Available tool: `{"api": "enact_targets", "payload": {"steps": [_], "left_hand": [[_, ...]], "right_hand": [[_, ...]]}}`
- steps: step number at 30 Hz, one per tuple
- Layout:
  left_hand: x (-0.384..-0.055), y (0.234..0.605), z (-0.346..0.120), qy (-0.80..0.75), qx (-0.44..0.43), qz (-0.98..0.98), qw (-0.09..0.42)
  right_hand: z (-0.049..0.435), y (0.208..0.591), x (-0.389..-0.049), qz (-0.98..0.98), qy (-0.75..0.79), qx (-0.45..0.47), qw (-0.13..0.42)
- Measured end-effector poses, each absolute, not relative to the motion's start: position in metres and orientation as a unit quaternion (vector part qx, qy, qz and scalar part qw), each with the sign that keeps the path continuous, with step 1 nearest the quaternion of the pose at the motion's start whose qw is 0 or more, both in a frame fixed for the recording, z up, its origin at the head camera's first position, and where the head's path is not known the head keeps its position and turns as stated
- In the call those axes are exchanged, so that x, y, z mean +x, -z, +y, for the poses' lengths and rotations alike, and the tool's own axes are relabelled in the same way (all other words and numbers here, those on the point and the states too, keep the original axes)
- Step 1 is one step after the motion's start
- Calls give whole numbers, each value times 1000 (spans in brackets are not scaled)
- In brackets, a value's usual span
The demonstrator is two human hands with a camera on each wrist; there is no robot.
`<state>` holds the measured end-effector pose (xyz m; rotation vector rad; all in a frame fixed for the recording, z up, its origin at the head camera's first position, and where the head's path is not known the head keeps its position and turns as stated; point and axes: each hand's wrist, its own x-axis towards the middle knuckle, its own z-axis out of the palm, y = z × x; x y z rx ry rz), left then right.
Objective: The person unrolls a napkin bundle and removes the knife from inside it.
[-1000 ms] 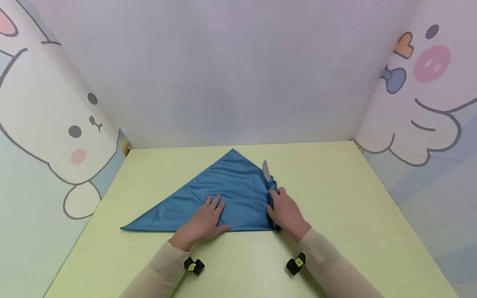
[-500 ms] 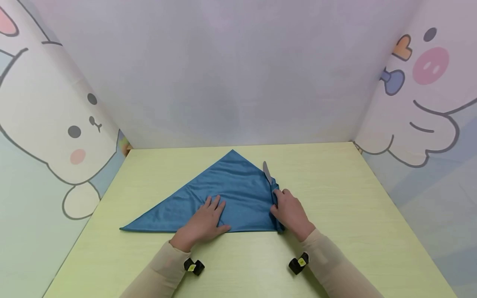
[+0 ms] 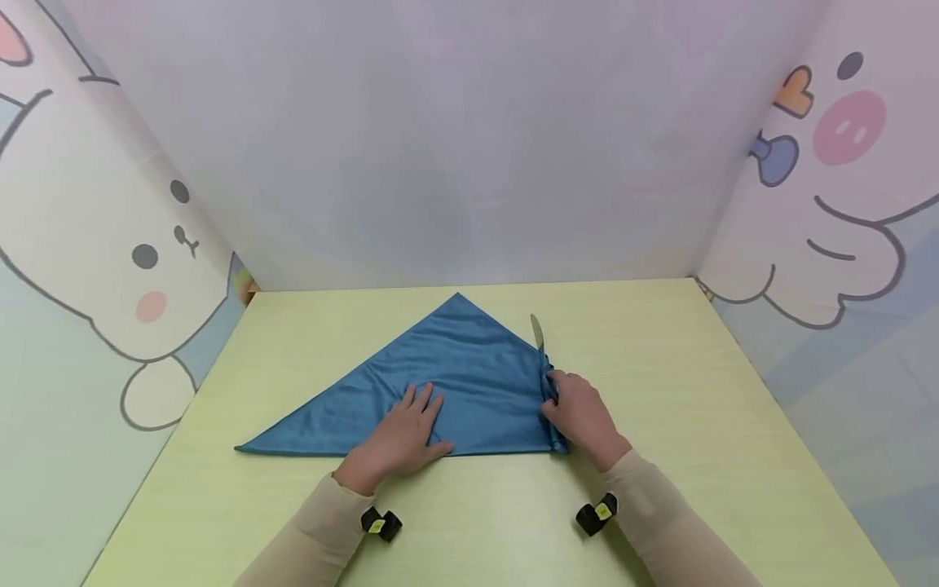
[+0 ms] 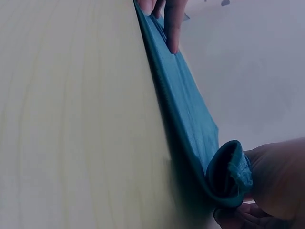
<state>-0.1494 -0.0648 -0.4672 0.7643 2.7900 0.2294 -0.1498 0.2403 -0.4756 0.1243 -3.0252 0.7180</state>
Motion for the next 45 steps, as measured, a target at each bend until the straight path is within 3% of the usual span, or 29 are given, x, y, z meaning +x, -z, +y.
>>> {"api": "enact_targets", "payload": {"steps": [26, 45], "left_hand": [[-150, 468, -68, -90, 269, 952, 117], [-151, 466, -67, -82, 266, 953, 120]], "right_hand": [[271, 482, -151, -944, -326, 29, -31], [253, 478, -132, -969, -236, 74, 22]]}}
